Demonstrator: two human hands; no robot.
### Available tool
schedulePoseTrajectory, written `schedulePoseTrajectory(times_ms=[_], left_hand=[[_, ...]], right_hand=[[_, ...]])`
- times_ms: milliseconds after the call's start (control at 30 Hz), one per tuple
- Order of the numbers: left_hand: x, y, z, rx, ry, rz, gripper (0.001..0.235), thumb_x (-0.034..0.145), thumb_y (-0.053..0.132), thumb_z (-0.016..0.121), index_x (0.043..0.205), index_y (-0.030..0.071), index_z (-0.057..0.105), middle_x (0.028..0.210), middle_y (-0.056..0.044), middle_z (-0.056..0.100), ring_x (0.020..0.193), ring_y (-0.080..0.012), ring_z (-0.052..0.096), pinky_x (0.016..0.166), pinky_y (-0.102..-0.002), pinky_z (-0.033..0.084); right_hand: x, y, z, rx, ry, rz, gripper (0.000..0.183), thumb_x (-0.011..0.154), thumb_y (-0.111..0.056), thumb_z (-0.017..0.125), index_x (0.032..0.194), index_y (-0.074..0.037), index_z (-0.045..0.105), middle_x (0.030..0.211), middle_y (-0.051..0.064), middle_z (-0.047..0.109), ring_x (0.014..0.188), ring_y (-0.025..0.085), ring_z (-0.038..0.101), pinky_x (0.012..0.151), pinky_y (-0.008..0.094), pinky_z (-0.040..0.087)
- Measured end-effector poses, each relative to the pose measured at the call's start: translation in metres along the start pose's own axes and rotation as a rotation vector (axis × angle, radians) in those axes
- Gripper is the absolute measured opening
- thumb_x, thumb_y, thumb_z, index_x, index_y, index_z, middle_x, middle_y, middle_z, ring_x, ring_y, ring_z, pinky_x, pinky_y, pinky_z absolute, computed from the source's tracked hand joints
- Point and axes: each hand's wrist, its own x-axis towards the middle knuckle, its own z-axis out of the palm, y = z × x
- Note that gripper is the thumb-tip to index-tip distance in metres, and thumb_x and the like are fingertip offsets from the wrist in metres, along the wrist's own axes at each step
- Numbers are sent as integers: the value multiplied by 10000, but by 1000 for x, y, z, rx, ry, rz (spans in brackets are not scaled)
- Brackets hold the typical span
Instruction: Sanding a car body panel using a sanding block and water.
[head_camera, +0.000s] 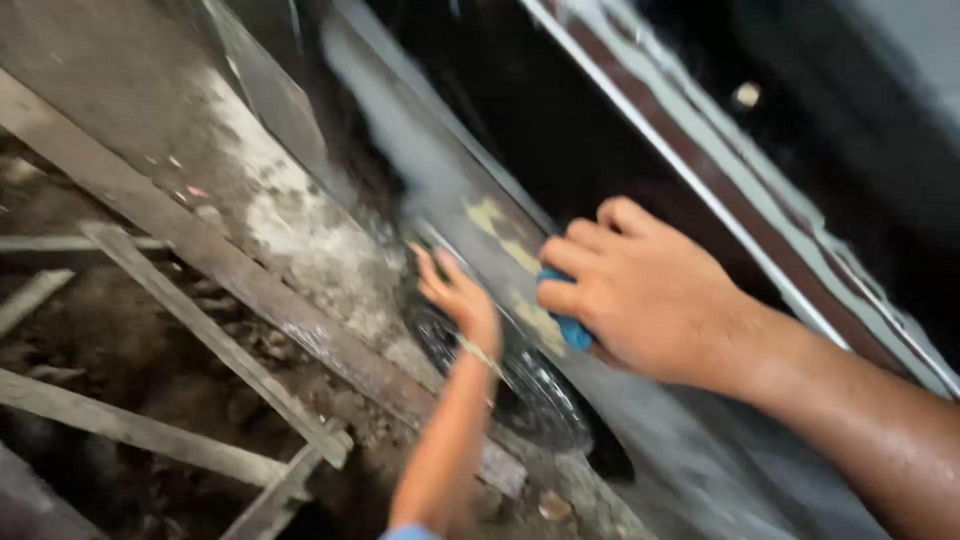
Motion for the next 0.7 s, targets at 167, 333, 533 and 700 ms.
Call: schedulePoseTrajectory(times_ms=[167,333,533,700], left_hand=[[50,-16,13,36,45,-63,540,1062,335,536,1487,3,516,1371,-308,561,1231,-368,563,1087,-431,423],[26,-21,1,-1,90,-45,487,1110,341,551,1457,-1,524,1455,-261,575,1323,-367,551,1136,-445,415],[28,-30,6,67,59,-138,534,1049,346,539,1444,-14,525,1405,-283,546,1251,-359,522,1084,-445,404],[-14,-54,1,-154,80,-125,532,1075,356,513,1410,-58,500,1376,-252,591,1206,-338,605,1058,-426,475]], right_hand=[[1,2,1,9,-3,-26,471,525,-300,863,925,-144,669,1001,52,597,1007,280,571,836,436,403],[0,-1,0,17,12,-15,451,539,-304,855,917,-146,667,998,51,593,1010,281,566,816,434,399],[0,1,4,10,-3,-26,391,571,-273,844,890,-148,657,969,50,584,998,275,572,846,434,400],[-2,1,4,20,36,-19,426,545,-283,844,901,-144,655,981,44,592,989,269,576,827,432,402]])
